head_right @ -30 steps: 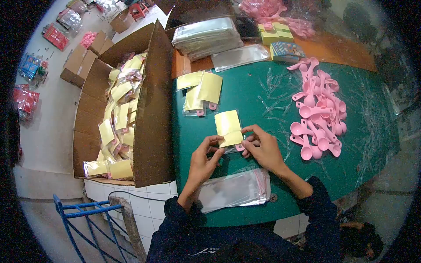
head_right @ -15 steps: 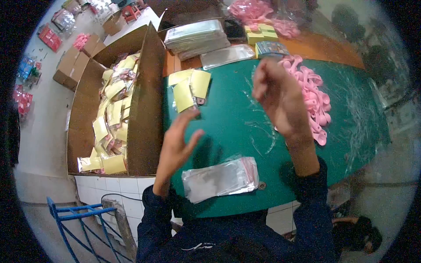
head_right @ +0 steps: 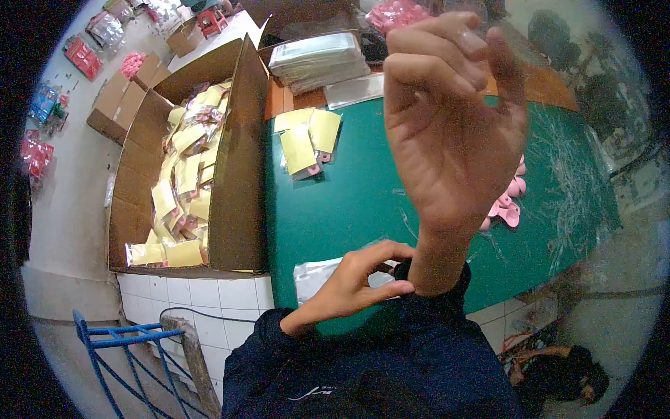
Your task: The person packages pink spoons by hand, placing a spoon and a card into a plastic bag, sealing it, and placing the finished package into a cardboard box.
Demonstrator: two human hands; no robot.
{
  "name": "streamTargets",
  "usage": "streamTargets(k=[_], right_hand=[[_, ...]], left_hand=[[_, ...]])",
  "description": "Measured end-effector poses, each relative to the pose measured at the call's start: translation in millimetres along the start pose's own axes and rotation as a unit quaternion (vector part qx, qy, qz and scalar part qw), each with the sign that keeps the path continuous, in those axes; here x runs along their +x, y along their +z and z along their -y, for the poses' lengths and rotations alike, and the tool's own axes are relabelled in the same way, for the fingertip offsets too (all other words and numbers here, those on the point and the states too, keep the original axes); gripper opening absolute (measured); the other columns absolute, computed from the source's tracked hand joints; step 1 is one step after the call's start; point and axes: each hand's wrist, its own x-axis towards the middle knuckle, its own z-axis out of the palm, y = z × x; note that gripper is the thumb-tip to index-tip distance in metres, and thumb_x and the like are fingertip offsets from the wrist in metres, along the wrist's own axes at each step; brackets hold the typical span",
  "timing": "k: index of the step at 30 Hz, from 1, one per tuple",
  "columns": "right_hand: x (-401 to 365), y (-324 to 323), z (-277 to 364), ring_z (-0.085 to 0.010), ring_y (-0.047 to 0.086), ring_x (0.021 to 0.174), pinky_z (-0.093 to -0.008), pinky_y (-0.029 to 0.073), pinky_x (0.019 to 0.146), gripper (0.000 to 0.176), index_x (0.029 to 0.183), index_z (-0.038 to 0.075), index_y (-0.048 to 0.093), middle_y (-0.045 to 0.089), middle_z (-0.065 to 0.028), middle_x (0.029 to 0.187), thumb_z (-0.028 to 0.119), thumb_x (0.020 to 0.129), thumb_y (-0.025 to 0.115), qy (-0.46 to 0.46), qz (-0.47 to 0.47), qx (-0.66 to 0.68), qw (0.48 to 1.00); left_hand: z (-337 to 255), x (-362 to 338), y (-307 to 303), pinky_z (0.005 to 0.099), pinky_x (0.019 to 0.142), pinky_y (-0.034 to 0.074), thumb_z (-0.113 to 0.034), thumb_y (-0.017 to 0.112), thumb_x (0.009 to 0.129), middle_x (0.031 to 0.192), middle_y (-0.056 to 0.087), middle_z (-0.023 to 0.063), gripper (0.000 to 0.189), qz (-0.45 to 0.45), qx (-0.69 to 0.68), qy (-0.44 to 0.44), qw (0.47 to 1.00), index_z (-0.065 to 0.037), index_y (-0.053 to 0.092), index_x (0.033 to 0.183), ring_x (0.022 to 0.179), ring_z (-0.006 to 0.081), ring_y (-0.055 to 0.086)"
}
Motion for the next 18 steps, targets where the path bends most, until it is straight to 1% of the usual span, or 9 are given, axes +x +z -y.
streamTargets(k=[6, 7, 10, 11, 12, 13, 15, 17, 18], right_hand=[[-6, 0, 13, -0.0121, 0.040, 0.065, -0.0254, 0.037, 0.062, 0.004, 0.083, 0.002, 0.046, 0.042, -0.0031, 0.073, 0.004, 0.085, 0.049, -0.052, 0.026, -0.015, 0.998], [-7, -2, 16, -0.0120, 0.040, 0.065, -0.0252, 0.037, 0.062, 0.005, 0.083, 0.002, 0.046, 0.042, -0.0030, 0.073, 0.005, 0.085, 0.049, -0.055, 0.030, -0.026, 0.998], [-13, -10, 24, -0.0123, 0.042, 0.064, -0.0261, 0.037, 0.059, 0.007, 0.083, 0.002, 0.047, 0.044, -0.0031, 0.071, 0.007, 0.086, 0.050, -0.032, -0.030, -0.155, 0.987], [-18, -13, 29, -0.0129, 0.042, 0.062, -0.0258, 0.038, 0.058, 0.006, 0.082, 0.002, 0.047, 0.044, -0.0033, 0.071, 0.006, 0.086, 0.050, -0.013, -0.056, -0.328, 0.943], [-26, -15, 36, -0.0135, 0.042, 0.060, -0.0256, 0.039, 0.057, 0.006, 0.081, 0.003, 0.047, 0.044, -0.0035, 0.070, 0.005, 0.085, 0.051, 0.006, -0.082, -0.491, 0.867], [-36, -18, 45, -0.0142, 0.042, 0.059, -0.0253, 0.039, 0.056, 0.006, 0.080, 0.003, 0.047, 0.044, -0.0037, 0.070, 0.004, 0.085, 0.051, 0.025, -0.107, -0.637, 0.763], [-58, -25, 72, -0.0177, 0.050, 0.062, -0.0281, 0.041, 0.057, 0.013, 0.076, 0.003, 0.050, 0.053, -0.0069, 0.071, 0.012, 0.082, 0.058, 0.183, -0.182, -0.851, 0.456], [-92, -46, 118, -0.0229, 0.056, 0.067, -0.0334, 0.043, 0.059, 0.017, 0.072, 0.001, 0.052, 0.058, -0.0109, 0.075, 0.013, 0.076, 0.063, 0.296, -0.067, -0.941, 0.152], [-106, -51, 128, -0.0245, 0.056, 0.068, -0.0347, 0.043, 0.060, 0.017, 0.075, 0.001, 0.052, 0.058, -0.0116, 0.076, 0.014, 0.075, 0.064, 0.307, -0.083, -0.942, 0.108]], left_hand=[[19, -18, 5, 0.0272, 0.071, 0.051, -0.010, 0.066, 0.080, 0.085, 0.062, 0.0064, 0.014, -0.029, 0.092, -0.013, 0.995, -0.001, 0.060, 0.088, 0.078, 0.0147, 0.060], [17, -21, 7, 0.0264, 0.070, 0.051, -0.009, 0.065, 0.080, 0.084, 0.062, 0.0068, 0.013, -0.055, 0.071, -0.024, 0.996, -0.001, 0.059, 0.088, 0.077, 0.0141, 0.060], [16, -34, 9, 0.0240, 0.067, 0.051, -0.006, 0.061, 0.084, 0.084, 0.062, 0.0083, 0.010, -0.152, 0.015, -0.057, 0.987, 0.002, 0.057, 0.089, 0.076, 0.0120, 0.059], [18, -39, 3, 0.0242, 0.067, 0.051, -0.006, 0.061, 0.084, 0.084, 0.062, 0.0081, 0.010, -0.181, 0.025, -0.068, 0.981, 0.002, 0.057, 0.090, 0.075, 0.0122, 0.059], [18, -46, -6, 0.0243, 0.067, 0.051, -0.006, 0.060, 0.084, 0.084, 0.063, 0.0079, 0.010, -0.209, 0.034, -0.079, 0.974, 0.001, 0.057, 0.090, 0.075, 0.0123, 0.059], [19, -53, -16, 0.0245, 0.067, 0.052, -0.005, 0.059, 0.085, 0.085, 0.063, 0.0077, 0.009, -0.237, 0.042, -0.090, 0.966, 0.001, 0.057, 0.091, 0.075, 0.0125, 0.059], [24, -62, -29, 0.0268, 0.068, 0.052, -0.009, 0.061, 0.085, 0.084, 0.063, 0.0085, 0.012, -0.221, 0.075, -0.117, 0.965, 0.002, 0.057, 0.089, 0.074, 0.0127, 0.060], [26, -65, -35, 0.0286, 0.068, 0.052, -0.011, 0.061, 0.084, 0.084, 0.063, 0.0092, 0.013, -0.182, 0.137, -0.117, 0.967, 0.001, 0.058, 0.088, 0.073, 0.0134, 0.061], [26, -62, -36, 0.0311, 0.069, 0.051, -0.014, 0.063, 0.082, 0.084, 0.061, 0.0112, 0.016, -0.178, 0.181, -0.107, 0.961, 0.000, 0.058, 0.087, 0.075, 0.0194, 0.062]])
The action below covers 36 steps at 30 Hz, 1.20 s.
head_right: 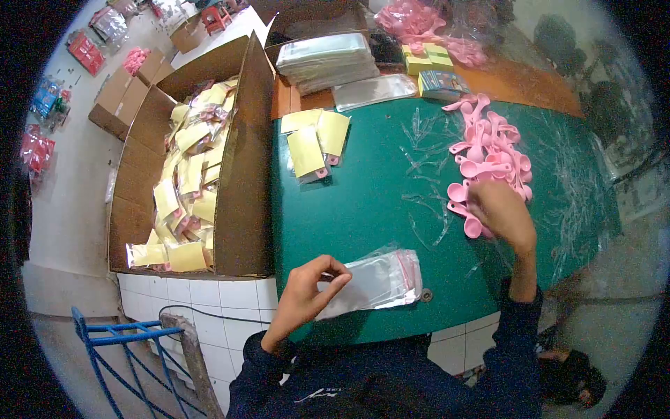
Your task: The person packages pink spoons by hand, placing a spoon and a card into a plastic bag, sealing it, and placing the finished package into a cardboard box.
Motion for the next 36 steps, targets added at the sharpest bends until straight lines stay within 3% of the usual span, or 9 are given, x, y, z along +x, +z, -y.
streamTargets(k=[6, 9, 12, 16, 23, 26, 30, 33, 36], right_hand=[[-26, 58, -11, -0.0321, 0.056, 0.082, -0.0419, 0.043, 0.067, 0.029, 0.092, 0.001, 0.051, 0.056, -0.0181, 0.090, 0.016, 0.072, 0.068, 0.116, -0.110, -0.139, 0.977], [-25, 67, -12, -0.0314, 0.057, 0.081, -0.0415, 0.043, 0.066, 0.025, 0.092, 0.001, 0.053, 0.057, -0.0173, 0.088, 0.011, 0.074, 0.066, 0.122, -0.171, -0.034, 0.977], [-24, 48, -10, -0.0308, 0.058, 0.078, -0.0407, 0.044, 0.068, 0.024, 0.095, 0.001, 0.054, 0.058, -0.0165, 0.085, 0.012, 0.075, 0.064, 0.206, -0.100, 0.068, 0.971], [-38, 38, -22, -0.0305, 0.058, 0.071, -0.0369, 0.045, 0.065, 0.020, 0.093, 0.001, 0.057, 0.059, -0.0168, 0.081, 0.014, 0.078, 0.058, 0.073, -0.200, -0.043, 0.976], [-39, 15, -12, -0.0143, 0.055, 0.072, -0.0262, 0.045, 0.063, 0.046, 0.126, -0.001, 0.047, 0.057, -0.0062, 0.085, 0.008, 0.081, 0.052, 0.186, -0.201, 0.290, 0.917], [-36, 26, 10, -0.0126, 0.054, 0.073, -0.0225, 0.045, 0.061, 0.048, 0.127, -0.003, 0.045, 0.054, -0.0049, 0.096, 0.006, 0.081, 0.052, 0.134, -0.281, 0.604, 0.734], [-42, 41, 16, -0.0092, 0.051, 0.073, -0.0197, 0.045, 0.058, 0.047, 0.124, -0.003, 0.045, 0.049, -0.0087, 0.105, 0.004, 0.078, 0.053, 0.101, -0.190, 0.726, 0.653], [-43, 48, 39, -0.0091, 0.051, 0.071, -0.0193, 0.045, 0.058, 0.049, 0.123, -0.003, 0.044, 0.048, -0.0097, 0.108, 0.003, 0.076, 0.057, 0.131, -0.139, 0.735, 0.651], [-39, 54, 75, -0.0119, 0.055, 0.075, -0.0225, 0.048, 0.068, 0.062, 0.133, -0.001, 0.032, 0.047, -0.0106, 0.108, 0.001, 0.077, 0.059, 0.116, -0.143, 0.666, 0.723]], left_hand=[[4, 30, 18, 0.0338, 0.070, 0.048, -0.014, 0.066, 0.077, 0.087, 0.055, 0.0130, 0.022, -0.022, 0.240, 0.101, 0.965, -0.003, 0.057, 0.094, 0.080, 0.0300, 0.058], [14, 39, 27, 0.0348, 0.069, 0.048, -0.015, 0.067, 0.076, 0.088, 0.055, 0.0114, 0.024, 0.045, 0.251, 0.100, 0.962, -0.004, 0.056, 0.093, 0.078, 0.0283, 0.058], [24, 44, 30, 0.0354, 0.067, 0.048, -0.015, 0.067, 0.075, 0.084, 0.058, 0.0106, 0.021, 0.058, 0.172, 0.100, 0.978, -0.004, 0.055, 0.088, 0.076, 0.0273, 0.059], [23, 44, 28, 0.0364, 0.063, 0.048, -0.011, 0.066, 0.075, 0.080, 0.062, 0.0101, 0.017, 0.033, 0.107, 0.102, 0.989, -0.005, 0.054, 0.085, 0.071, 0.0275, 0.061], [18, 39, 24, 0.0335, 0.064, 0.048, -0.008, 0.064, 0.075, 0.082, 0.064, 0.0080, 0.014, -0.006, 0.143, 0.167, 0.976, -0.006, 0.052, 0.082, 0.071, 0.0273, 0.061], [14, 35, 24, 0.0352, 0.073, 0.049, -0.006, 0.065, 0.075, 0.090, 0.065, 0.0090, 0.013, -0.037, 0.164, 0.213, 0.962, -0.006, 0.054, 0.082, 0.083, 0.0286, 0.062], [6, 24, 22, 0.0339, 0.080, 0.049, -0.001, 0.062, 0.074, 0.098, 0.065, 0.0140, 0.014, -0.007, 0.057, 0.168, 0.984, -0.004, 0.050, 0.081, 0.090, 0.0271, 0.063], [4, 18, 17, 0.0324, 0.082, 0.049, 0.000, 0.058, 0.075, 0.099, 0.064, 0.0176, 0.014, 0.050, -0.110, 0.055, 0.991, -0.002, 0.045, 0.080, 0.091, 0.0238, 0.064], [5, 17, 14, 0.0318, 0.080, 0.049, -0.001, 0.055, 0.078, 0.097, 0.065, 0.0178, 0.013, 0.101, -0.095, 0.032, 0.990, -0.003, 0.043, 0.080, 0.090, 0.0226, 0.064]])
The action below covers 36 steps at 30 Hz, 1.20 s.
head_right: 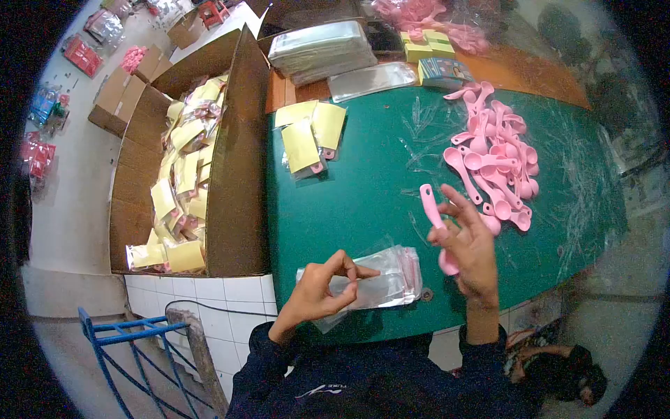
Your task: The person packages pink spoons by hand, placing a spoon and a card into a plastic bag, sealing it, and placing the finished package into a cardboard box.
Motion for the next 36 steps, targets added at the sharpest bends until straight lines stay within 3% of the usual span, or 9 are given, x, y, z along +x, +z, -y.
streamTargets(k=[4, 9, 10, 14, 17, 21, 25, 29, 36], right_hand=[[1, 10, -9, -0.0132, 0.056, 0.079, -0.0273, 0.048, 0.078, 0.067, 0.137, 0.000, 0.024, 0.049, -0.0111, 0.105, 0.001, 0.080, 0.059, -0.086, 0.036, -0.002, 0.996], [-8, 23, -17, -0.0157, 0.055, 0.083, -0.0283, 0.048, 0.078, 0.035, 0.118, -0.002, 0.042, 0.050, -0.0125, 0.103, 0.022, 0.093, 0.046, -0.114, 0.102, 0.125, 0.980], [-11, 28, -15, -0.0183, 0.056, 0.085, -0.0299, 0.048, 0.078, 0.036, 0.108, -0.002, 0.045, 0.049, -0.0144, 0.104, 0.032, 0.096, 0.038, -0.128, 0.105, 0.124, 0.978], [-9, 34, -28, -0.0225, 0.056, 0.088, -0.0320, 0.047, 0.078, 0.040, 0.105, -0.001, 0.050, 0.046, -0.0166, 0.108, 0.035, 0.095, 0.038, -0.132, 0.116, 0.086, 0.981], [-4, 19, -33, -0.0236, 0.055, 0.084, -0.0313, 0.045, 0.077, 0.035, 0.103, 0.001, 0.056, 0.045, -0.0163, 0.106, 0.032, 0.094, 0.043, -0.232, 0.094, -0.366, 0.896], [-10, 16, -15, -0.0227, 0.053, 0.076, -0.0320, 0.045, 0.069, 0.017, 0.098, 0.004, 0.062, 0.050, -0.0128, 0.092, 0.014, 0.087, 0.054, -0.174, 0.053, -0.433, 0.883], [-19, 23, -9, -0.0123, 0.055, 0.069, -0.0245, 0.048, 0.058, 0.013, 0.095, 0.000, 0.061, 0.053, -0.0076, 0.085, 0.005, 0.084, 0.057, -0.136, -0.031, -0.231, 0.963], [-27, 36, -5, -0.0107, 0.058, 0.064, -0.0217, 0.048, 0.055, 0.015, 0.096, -0.004, 0.058, 0.057, -0.0072, 0.081, 0.001, 0.082, 0.060, -0.144, -0.036, -0.140, 0.979], [-24, 35, -3, -0.0103, 0.059, 0.062, -0.0223, 0.047, 0.057, 0.021, 0.098, -0.002, 0.059, 0.059, -0.0073, 0.079, 0.001, 0.079, 0.064, -0.126, 0.007, -0.211, 0.969]], left_hand=[[-5, -6, 1, 0.0297, 0.078, 0.049, -0.001, 0.055, 0.081, 0.095, 0.066, 0.0154, 0.012, -0.007, -0.121, -0.049, 0.991, -0.002, 0.043, 0.083, 0.089, 0.0202, 0.064], [3, -3, 6, 0.0316, 0.076, 0.050, -0.004, 0.056, 0.083, 0.092, 0.066, 0.0118, 0.011, -0.011, -0.022, -0.053, 0.998, 0.000, 0.051, 0.092, 0.090, 0.0211, 0.064], [8, -2, 8, 0.0317, 0.075, 0.050, -0.005, 0.057, 0.083, 0.094, 0.065, 0.0117, 0.012, -0.005, -0.002, -0.039, 0.999, 0.000, 0.053, 0.093, 0.090, 0.0208, 0.064], [11, -5, 7, 0.0313, 0.078, 0.050, -0.005, 0.058, 0.083, 0.098, 0.065, 0.0111, 0.010, 0.040, 0.078, -0.022, 0.996, 0.000, 0.056, 0.091, 0.089, 0.0204, 0.064], [11, -9, 3, 0.0303, 0.080, 0.049, -0.005, 0.058, 0.083, 0.100, 0.064, 0.0121, 0.010, 0.062, -0.006, 0.010, 0.998, 0.000, 0.056, 0.091, 0.088, 0.0187, 0.063], [0, -23, -11, 0.0283, 0.080, 0.049, -0.003, 0.058, 0.085, 0.100, 0.064, 0.0140, 0.011, 0.056, -0.178, -0.062, 0.980, 0.000, 0.054, 0.094, 0.089, 0.0153, 0.062], [-4, -20, -8, 0.0271, 0.079, 0.050, -0.004, 0.059, 0.085, 0.092, 0.066, 0.0129, 0.020, -0.014, -0.212, -0.138, 0.967, 0.000, 0.050, 0.102, 0.087, 0.0141, 0.063], [6, -16, -2, 0.0296, 0.078, 0.050, -0.001, 0.062, 0.082, 0.088, 0.066, 0.0151, 0.026, -0.039, -0.234, -0.133, 0.962, 0.002, 0.049, 0.104, 0.086, 0.0181, 0.064], [-1, -14, -4, 0.0247, 0.075, 0.050, -0.004, 0.061, 0.084, 0.092, 0.066, 0.0127, 0.032, -0.037, -0.252, -0.144, 0.956, 0.001, 0.049, 0.113, 0.088, 0.0136, 0.062]])
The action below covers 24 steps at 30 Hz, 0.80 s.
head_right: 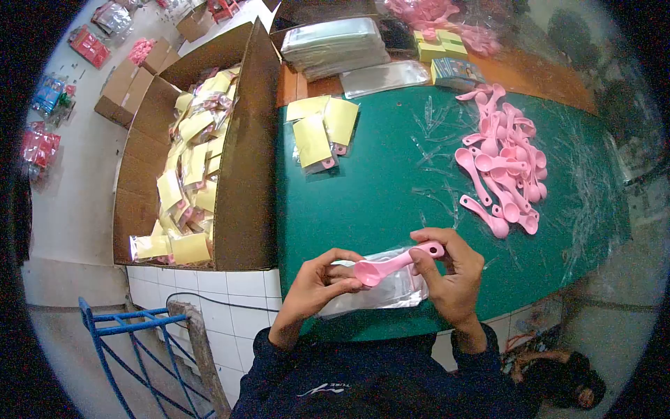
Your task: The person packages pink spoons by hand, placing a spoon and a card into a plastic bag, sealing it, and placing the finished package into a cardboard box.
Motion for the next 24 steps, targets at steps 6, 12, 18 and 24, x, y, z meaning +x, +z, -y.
streamTargets(k=[6, 12, 18, 24], right_hand=[[6, 1, 7, -0.0106, 0.059, 0.066, -0.0232, 0.047, 0.058, 0.027, 0.101, 0.000, 0.060, 0.060, -0.0066, 0.082, 0.000, 0.075, 0.066, 0.000, 0.106, -0.075, 0.991], [16, -1, 7, -0.0133, 0.061, 0.073, -0.0243, 0.051, 0.063, 0.039, 0.102, -0.001, 0.046, 0.060, -0.0097, 0.084, 0.000, 0.073, 0.071, -0.023, 0.052, -0.027, 0.998], [35, -8, -1, -0.0154, 0.062, 0.072, -0.0240, 0.052, 0.063, 0.040, 0.101, -0.003, 0.044, 0.058, -0.0106, 0.084, 0.005, 0.074, 0.072, -0.141, 0.060, -0.004, 0.988], [75, -3, 22, -0.0293, 0.048, 0.111, -0.0406, 0.043, 0.087, 0.062, 0.095, 0.006, 0.062, 0.048, -0.0150, 0.119, 0.064, 0.079, 0.045, -0.269, 0.376, -0.131, 0.877]], left_hand=[[-8, 7, 8, 0.0275, 0.081, 0.048, -0.003, 0.060, 0.084, 0.106, 0.062, 0.0144, 0.037, 0.025, 0.019, 0.027, 0.999, 0.001, 0.047, 0.118, 0.096, 0.0163, 0.059], [-17, 14, 13, 0.0260, 0.079, 0.047, -0.014, 0.054, 0.090, 0.104, 0.063, 0.0113, 0.031, 0.046, 0.030, 0.116, 0.992, 0.000, 0.051, 0.118, 0.094, 0.0129, 0.059], [-28, 20, 4, 0.0258, 0.072, 0.047, -0.021, 0.049, 0.093, 0.085, 0.064, 0.0071, 0.030, 0.067, 0.175, 0.044, 0.981, 0.003, 0.059, 0.109, 0.082, 0.0106, 0.058], [-18, 28, -6, 0.0249, 0.073, 0.047, -0.020, 0.044, 0.095, 0.094, 0.064, 0.0092, 0.031, 0.018, 0.027, 0.090, 0.995, 0.004, 0.059, 0.109, 0.084, 0.0124, 0.058]])
